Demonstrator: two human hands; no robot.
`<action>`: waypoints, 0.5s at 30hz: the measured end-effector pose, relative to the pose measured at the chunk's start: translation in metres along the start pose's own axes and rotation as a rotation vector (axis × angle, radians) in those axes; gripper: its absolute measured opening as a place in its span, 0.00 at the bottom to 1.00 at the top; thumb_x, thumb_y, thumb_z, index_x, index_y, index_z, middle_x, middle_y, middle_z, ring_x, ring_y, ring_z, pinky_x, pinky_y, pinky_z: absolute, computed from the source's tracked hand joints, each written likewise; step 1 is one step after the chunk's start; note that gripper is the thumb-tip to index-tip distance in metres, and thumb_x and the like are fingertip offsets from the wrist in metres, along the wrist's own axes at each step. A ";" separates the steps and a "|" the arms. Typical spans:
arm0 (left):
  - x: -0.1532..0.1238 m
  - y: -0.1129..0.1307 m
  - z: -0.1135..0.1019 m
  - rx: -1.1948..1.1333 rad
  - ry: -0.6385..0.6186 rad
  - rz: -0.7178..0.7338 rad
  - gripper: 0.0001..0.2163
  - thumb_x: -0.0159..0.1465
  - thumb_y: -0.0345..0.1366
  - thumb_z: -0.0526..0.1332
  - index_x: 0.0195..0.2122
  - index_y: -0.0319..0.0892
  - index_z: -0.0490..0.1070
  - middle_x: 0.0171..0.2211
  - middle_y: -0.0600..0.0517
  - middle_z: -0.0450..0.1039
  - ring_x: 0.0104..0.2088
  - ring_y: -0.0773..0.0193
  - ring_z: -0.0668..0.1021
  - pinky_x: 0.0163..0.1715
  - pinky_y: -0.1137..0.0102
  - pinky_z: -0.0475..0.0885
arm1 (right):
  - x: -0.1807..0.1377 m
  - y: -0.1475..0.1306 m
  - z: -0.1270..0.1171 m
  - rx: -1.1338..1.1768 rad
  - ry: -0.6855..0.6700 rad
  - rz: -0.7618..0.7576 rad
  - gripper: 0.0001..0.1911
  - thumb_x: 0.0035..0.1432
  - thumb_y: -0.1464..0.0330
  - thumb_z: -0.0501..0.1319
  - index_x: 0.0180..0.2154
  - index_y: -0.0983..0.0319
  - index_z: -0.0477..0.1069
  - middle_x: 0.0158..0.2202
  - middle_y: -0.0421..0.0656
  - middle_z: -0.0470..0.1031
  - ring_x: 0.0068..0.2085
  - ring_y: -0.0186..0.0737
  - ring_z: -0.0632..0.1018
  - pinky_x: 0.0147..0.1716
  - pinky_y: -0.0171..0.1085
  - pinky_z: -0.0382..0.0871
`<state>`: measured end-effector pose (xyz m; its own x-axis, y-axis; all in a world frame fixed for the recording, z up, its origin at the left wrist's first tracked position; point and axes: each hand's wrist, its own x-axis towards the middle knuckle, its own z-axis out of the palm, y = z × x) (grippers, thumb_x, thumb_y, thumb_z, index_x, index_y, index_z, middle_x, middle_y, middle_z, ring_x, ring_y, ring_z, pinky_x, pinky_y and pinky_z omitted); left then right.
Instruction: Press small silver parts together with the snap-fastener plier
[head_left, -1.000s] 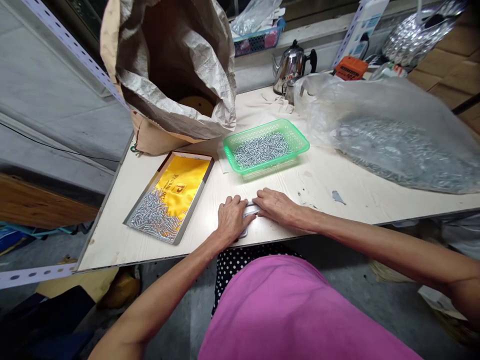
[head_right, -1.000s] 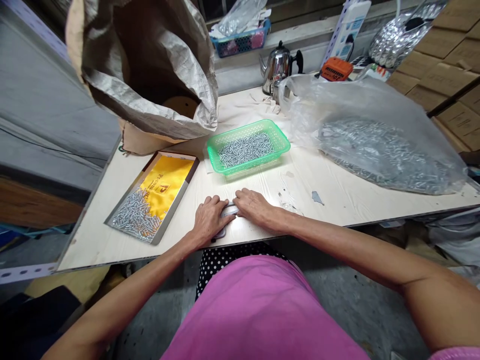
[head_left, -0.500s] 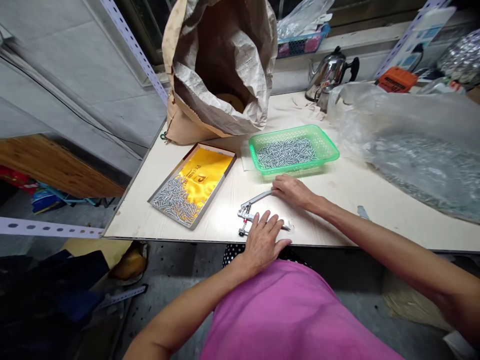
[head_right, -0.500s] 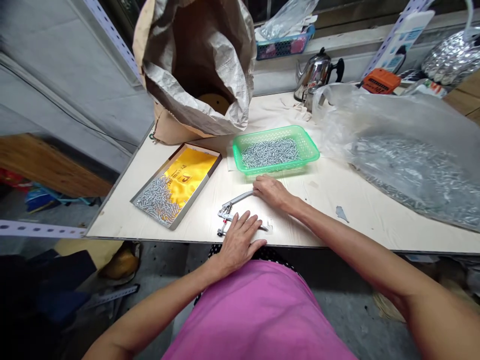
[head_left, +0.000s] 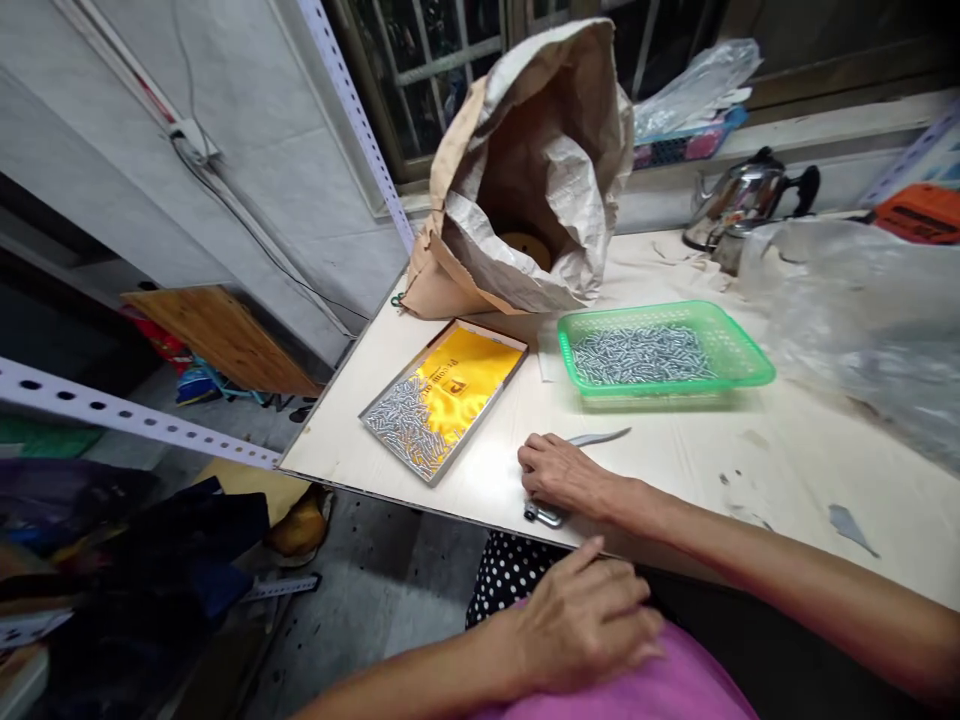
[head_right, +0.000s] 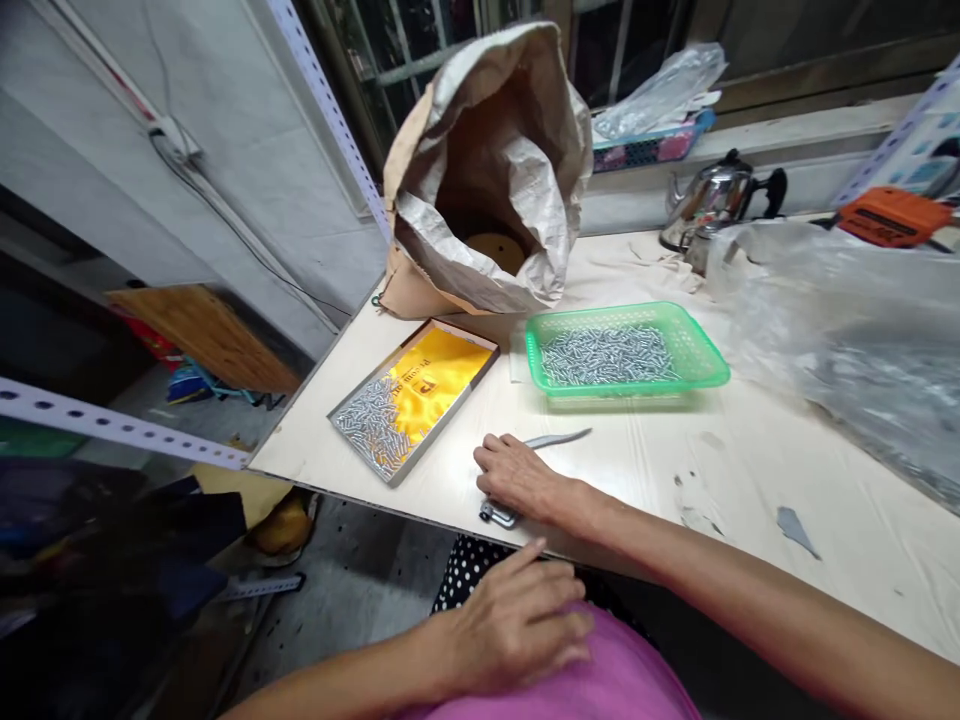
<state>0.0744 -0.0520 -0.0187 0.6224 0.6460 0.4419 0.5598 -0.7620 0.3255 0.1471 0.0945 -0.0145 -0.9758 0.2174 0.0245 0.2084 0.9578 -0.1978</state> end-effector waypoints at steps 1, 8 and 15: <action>-0.003 0.001 -0.014 0.030 0.080 0.012 0.08 0.66 0.40 0.59 0.39 0.42 0.74 0.39 0.50 0.78 0.43 0.62 0.77 0.57 0.61 0.66 | 0.001 0.001 -0.001 0.032 0.022 -0.007 0.09 0.63 0.69 0.59 0.31 0.62 0.74 0.37 0.46 0.72 0.42 0.44 0.66 0.37 0.40 0.56; -0.029 -0.082 -0.120 0.431 0.161 -0.677 0.12 0.69 0.33 0.53 0.46 0.43 0.75 0.39 0.46 0.76 0.40 0.58 0.75 0.43 0.62 0.72 | -0.003 0.000 0.002 0.091 0.068 -0.023 0.08 0.64 0.67 0.59 0.33 0.59 0.75 0.37 0.44 0.75 0.44 0.44 0.67 0.40 0.42 0.54; -0.063 -0.157 -0.143 0.491 -0.049 -0.868 0.13 0.68 0.37 0.53 0.44 0.42 0.76 0.40 0.47 0.75 0.44 0.55 0.73 0.47 0.62 0.69 | 0.001 -0.007 0.006 0.138 0.043 0.070 0.11 0.68 0.68 0.54 0.39 0.60 0.74 0.35 0.44 0.75 0.40 0.42 0.68 0.36 0.40 0.55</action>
<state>-0.1309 0.0203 0.0217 -0.0939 0.9798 0.1768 0.9886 0.0708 0.1327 0.1445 0.0870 -0.0188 -0.9549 0.2932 0.0476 0.2616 0.9058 -0.3333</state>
